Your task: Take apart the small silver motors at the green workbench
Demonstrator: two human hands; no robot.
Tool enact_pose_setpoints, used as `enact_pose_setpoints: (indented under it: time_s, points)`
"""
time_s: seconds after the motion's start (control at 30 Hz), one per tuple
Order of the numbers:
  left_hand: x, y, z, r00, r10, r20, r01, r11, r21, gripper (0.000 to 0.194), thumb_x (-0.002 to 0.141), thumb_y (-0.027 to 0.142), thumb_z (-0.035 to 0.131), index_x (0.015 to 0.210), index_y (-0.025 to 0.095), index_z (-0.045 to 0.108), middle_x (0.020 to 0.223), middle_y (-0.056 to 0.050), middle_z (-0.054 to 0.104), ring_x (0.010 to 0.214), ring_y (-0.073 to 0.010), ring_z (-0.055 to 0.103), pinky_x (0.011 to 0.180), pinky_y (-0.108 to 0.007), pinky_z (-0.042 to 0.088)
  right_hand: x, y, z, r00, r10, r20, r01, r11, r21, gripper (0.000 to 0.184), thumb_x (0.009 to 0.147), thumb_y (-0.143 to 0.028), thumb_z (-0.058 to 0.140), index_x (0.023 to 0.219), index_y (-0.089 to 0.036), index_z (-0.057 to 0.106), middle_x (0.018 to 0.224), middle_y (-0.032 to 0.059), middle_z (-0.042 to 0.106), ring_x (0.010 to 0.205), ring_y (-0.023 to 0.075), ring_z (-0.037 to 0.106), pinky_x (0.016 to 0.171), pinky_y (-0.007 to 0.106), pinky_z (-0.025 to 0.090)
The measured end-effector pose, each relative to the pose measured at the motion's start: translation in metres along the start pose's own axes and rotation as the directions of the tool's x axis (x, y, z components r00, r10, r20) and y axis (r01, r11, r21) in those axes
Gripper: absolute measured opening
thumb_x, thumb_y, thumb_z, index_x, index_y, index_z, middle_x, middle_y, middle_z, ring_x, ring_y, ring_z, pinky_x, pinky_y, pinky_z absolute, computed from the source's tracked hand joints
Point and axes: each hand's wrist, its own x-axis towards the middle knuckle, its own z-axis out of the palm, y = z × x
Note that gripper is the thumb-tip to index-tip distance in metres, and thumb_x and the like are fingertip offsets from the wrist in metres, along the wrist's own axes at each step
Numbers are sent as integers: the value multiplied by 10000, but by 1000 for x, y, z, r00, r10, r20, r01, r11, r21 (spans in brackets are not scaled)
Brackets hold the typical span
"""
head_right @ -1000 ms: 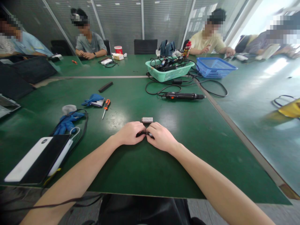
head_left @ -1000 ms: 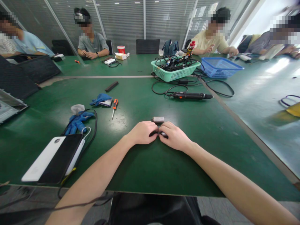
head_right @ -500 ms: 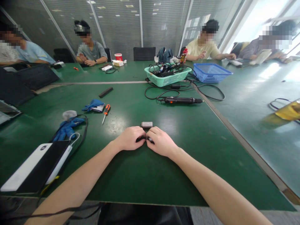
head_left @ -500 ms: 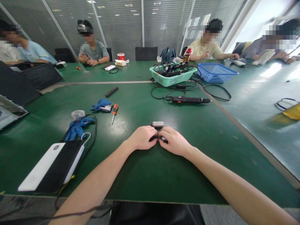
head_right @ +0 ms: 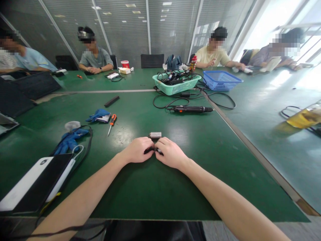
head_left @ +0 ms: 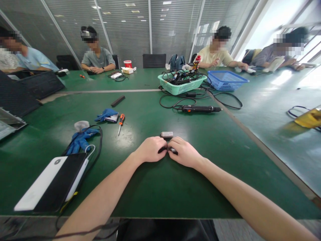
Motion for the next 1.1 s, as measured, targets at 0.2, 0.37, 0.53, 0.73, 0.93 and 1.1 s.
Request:
enact_pose_setpoints:
  time_s: [0.2,0.37,0.53,0.73,0.93,1.1]
  points:
    - [-1,2,-1,1000,2,0,-2,1000,8,91,916,278,578,915,191,606,916,-43,668,868,-202,622,774,-322,472,-2,-1,-1,1000,8,0,-8,1000,-6,44,908,-170,594,903,-213,598,977,73,635,961,236,584,879,397,516]
    - [-1,2,0,1000,1,0,-1,1000,2,92,912,280,583,920,192,608,917,-43,670,880,-202,627,794,-322,476,-1,-3,-3,1000,22,11,-22,1000,-14,52,894,-163,600,897,-214,591,970,71,635,956,235,584,868,389,515]
    - [-1,0,2,1000,2,1,-2,1000,7,79,910,273,580,908,194,591,917,-40,664,872,-201,618,778,-322,468,-1,-4,-3,1000,25,11,-25,1000,-9,54,890,-165,602,908,-216,596,976,73,637,960,235,587,868,389,517]
    - [0,0,3,1000,-1,-2,1,1000,-8,83,912,270,575,927,192,598,918,-38,665,880,-199,619,789,-321,469,-1,-3,-5,999,30,17,-30,999,-15,42,895,-180,607,923,-209,595,991,75,633,975,237,586,886,391,512]
    - [1,1,2,1000,0,2,0,1000,-4,85,910,272,572,917,192,599,910,-40,665,867,-199,619,772,-324,469,-1,-3,-5,1000,28,13,-28,1000,-9,41,894,-182,605,924,-210,598,987,77,639,971,239,590,878,397,518]
    - [0,1,0,1000,-1,1,1,1000,-6,84,912,271,573,923,192,597,917,-42,662,871,-201,617,775,-320,469,0,-5,-6,1000,22,6,-22,1000,-13,52,886,-171,604,915,-214,604,981,79,644,965,243,591,862,399,521]
